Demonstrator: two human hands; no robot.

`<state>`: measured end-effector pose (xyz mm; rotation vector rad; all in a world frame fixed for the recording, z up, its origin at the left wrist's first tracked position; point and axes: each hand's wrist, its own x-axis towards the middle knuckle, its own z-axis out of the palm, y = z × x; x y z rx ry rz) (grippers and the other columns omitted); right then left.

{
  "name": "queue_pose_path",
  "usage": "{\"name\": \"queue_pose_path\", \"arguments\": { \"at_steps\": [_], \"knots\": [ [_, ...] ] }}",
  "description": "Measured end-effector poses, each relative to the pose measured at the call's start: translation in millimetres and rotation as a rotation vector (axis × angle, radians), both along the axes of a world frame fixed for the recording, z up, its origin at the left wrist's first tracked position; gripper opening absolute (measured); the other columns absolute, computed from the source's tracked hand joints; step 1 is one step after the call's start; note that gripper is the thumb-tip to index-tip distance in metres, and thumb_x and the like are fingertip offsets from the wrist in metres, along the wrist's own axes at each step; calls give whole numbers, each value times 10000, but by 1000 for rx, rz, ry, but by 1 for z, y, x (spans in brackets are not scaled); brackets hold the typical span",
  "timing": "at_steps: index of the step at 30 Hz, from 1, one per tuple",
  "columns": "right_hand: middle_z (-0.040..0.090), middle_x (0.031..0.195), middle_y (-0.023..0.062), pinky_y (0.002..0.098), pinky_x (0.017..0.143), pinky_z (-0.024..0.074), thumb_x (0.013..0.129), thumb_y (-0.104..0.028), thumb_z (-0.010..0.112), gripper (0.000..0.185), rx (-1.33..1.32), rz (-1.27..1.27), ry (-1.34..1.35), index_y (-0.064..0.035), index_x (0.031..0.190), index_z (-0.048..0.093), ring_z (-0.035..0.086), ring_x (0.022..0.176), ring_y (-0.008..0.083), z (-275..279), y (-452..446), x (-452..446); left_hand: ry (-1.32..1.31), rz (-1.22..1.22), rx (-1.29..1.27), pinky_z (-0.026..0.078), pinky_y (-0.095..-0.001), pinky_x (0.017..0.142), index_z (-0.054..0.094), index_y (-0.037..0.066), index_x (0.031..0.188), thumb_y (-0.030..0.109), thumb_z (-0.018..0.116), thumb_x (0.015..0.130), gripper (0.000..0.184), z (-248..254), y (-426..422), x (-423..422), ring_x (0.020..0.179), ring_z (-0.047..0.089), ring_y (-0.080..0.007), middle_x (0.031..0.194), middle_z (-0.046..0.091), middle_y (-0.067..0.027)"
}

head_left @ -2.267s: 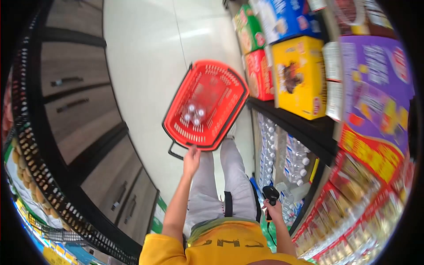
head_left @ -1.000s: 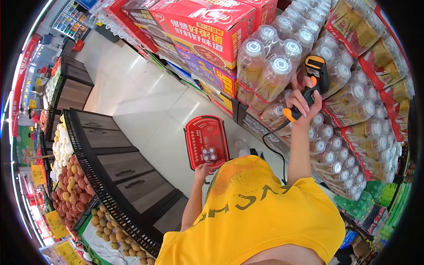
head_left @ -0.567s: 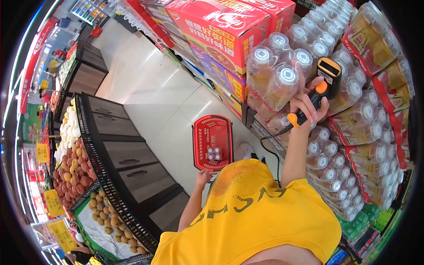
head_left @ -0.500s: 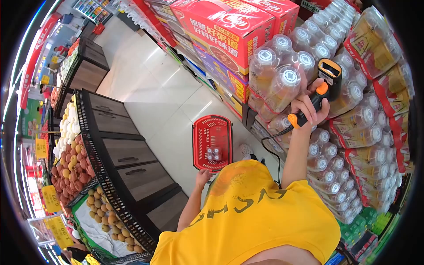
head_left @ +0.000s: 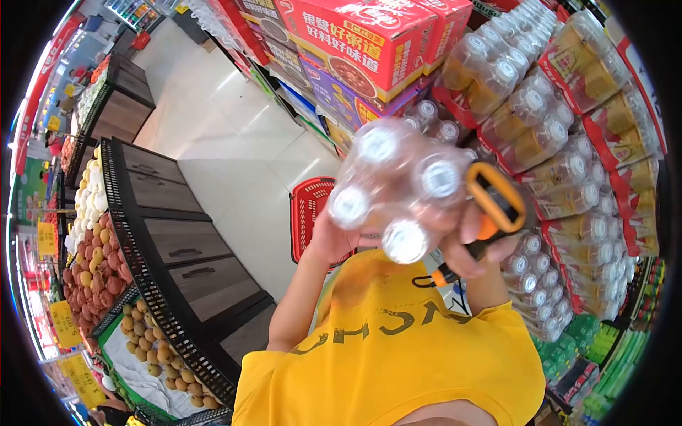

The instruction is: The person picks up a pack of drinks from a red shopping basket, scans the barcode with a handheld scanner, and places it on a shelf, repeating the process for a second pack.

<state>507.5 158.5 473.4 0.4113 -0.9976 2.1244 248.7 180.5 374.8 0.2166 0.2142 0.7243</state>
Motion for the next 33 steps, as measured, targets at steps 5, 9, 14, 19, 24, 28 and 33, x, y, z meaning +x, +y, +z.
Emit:
{"name": "queue_pose_path", "arguments": {
  "at_steps": [5,9,14,19,24,28,33],
  "knots": [
    [601,792,105,267,512,420,793,10,653,570,-139,2,-451,2,1313,419,497,479,103,-40,-49,-52,382,229,20,469,-426,956,309,17,1393,474,489,892,701,-24,-21,-23,1116,567,-299,1397,403,-150],
    [631,707,64,294,593,463,716,-48,752,393,309,24,-725,-3,1063,573,566,599,135,-36,-34,-74,434,362,11,468,-408,947,340,4,1367,473,525,861,714,-36,-51,-45,1102,570,-279,1359,434,-144],
    [644,739,101,324,637,469,697,-123,750,298,566,262,-758,7,927,612,582,656,183,-11,-20,-91,441,426,64,466,-387,937,378,-13,1336,471,570,822,731,-27,-54,-60,1084,575,-254,1312,473,-137],
    [656,950,180,328,791,483,710,-133,733,425,828,157,-708,28,1075,585,628,907,298,-8,-14,-75,430,363,221,463,-365,926,415,-29,1304,470,615,783,748,-5,-33,-76,1067,580,-229,1265,512,-130],
    [638,1052,234,375,720,524,750,-73,679,481,467,-91,-585,63,1187,532,659,849,338,21,-14,-18,392,185,456,461,-343,915,453,-45,1272,468,660,744,765,18,-12,-80,1049,585,-204,1218,552,-124],
    [641,1005,209,282,374,459,801,-24,624,460,-163,-295,-866,76,1224,473,650,554,243,70,-32,-20,360,24,613,460,-326,907,484,-59,1247,467,696,713,778,21,2,-73,1035,589,-185,1181,583,-118],
    [627,727,176,264,327,406,812,-55,654,288,-351,-407,-1179,48,1034,501,570,414,173,81,-25,-53,340,-102,679,452,-299,893,532,-79,1199,470,735,664,794,20,5,-49,1015,592,-154,1110,630,-106]
  ]
}}
